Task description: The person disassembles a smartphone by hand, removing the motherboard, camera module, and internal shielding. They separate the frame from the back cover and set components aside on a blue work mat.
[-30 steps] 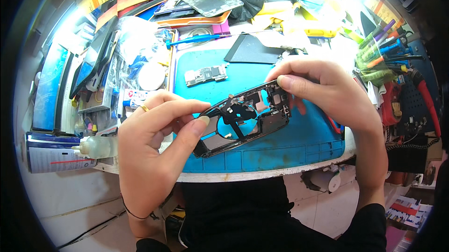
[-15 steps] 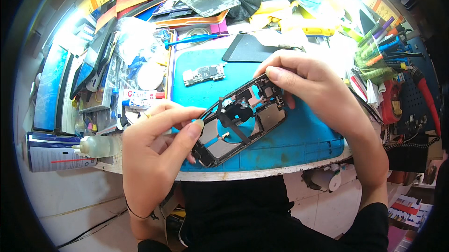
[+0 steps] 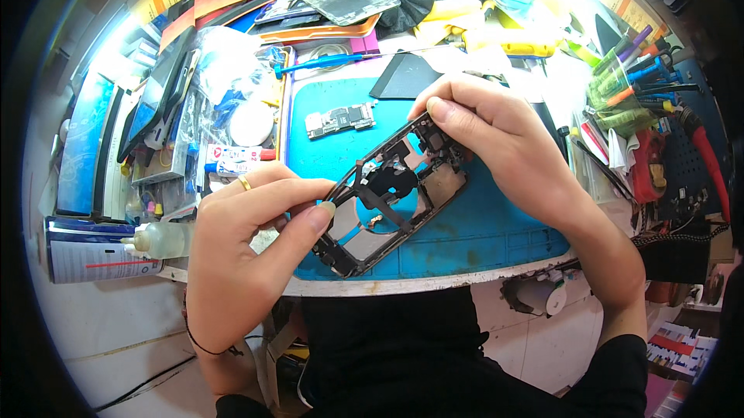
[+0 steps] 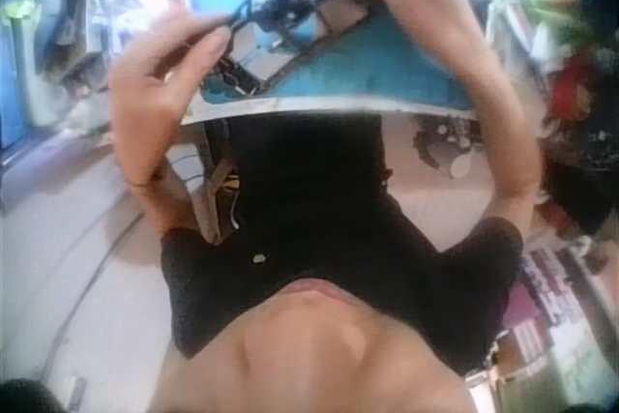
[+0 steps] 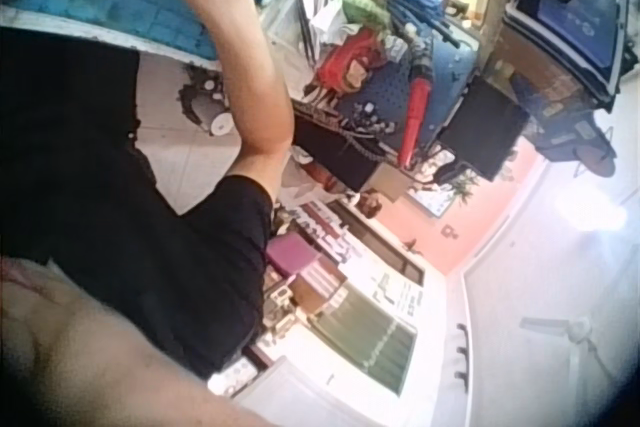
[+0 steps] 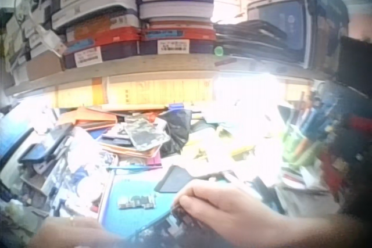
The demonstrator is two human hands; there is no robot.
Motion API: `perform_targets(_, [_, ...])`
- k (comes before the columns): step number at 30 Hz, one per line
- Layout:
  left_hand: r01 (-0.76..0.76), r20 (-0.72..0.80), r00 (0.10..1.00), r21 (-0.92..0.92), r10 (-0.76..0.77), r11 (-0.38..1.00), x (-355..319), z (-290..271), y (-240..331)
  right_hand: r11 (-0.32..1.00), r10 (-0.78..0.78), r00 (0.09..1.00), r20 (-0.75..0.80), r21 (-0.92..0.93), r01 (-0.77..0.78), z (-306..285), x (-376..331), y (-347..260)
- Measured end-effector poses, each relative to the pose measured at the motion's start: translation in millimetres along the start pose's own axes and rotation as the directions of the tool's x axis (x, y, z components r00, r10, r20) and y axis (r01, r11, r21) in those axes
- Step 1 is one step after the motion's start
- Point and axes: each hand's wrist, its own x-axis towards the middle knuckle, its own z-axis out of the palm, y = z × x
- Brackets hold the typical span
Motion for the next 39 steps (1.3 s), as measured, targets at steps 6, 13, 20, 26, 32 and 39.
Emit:
perform_targets(6, [-0.063, -0.033, 0.997, 0.034, 0.064, 0.997, 3, 3, -5, 1.0, -0.017, 1.0, -0.004, 0.02, 0.017, 2, 1, 1])
perform_targets(13, [-0.116, -0.026, 0.992, 0.143, 0.121, 0.983, -1, 7, -4, 1.0, -0.009, 1.0, 0.0, 0.02, 0.009, 2, 1, -1])
perform_targets(20, [-0.256, -0.015, 0.963, 0.251, 0.268, 0.933, 0, 8, -10, 0.999, 0.004, 1.0, 0.022, 0.036, -0.005, 0, 1, -2])
perform_targets(26, [-0.352, 0.016, 0.931, 0.314, 0.365, 0.882, 1, 6, -15, 0.999, 0.009, 1.0, 0.023, 0.032, -0.01, -1, 0, -3])
perform_targets(32, [-0.283, -0.017, 0.953, 0.303, 0.301, 0.91, -1, 10, -13, 0.997, 0.029, 1.0, 0.008, 0.076, -0.029, -1, 0, -1])
perform_targets(39, [-0.228, -0.024, 0.968, 0.316, 0.248, 0.921, -5, 14, -10, 0.996, 0.02, 1.0, 0.02, 0.086, -0.022, -2, 0, 0])
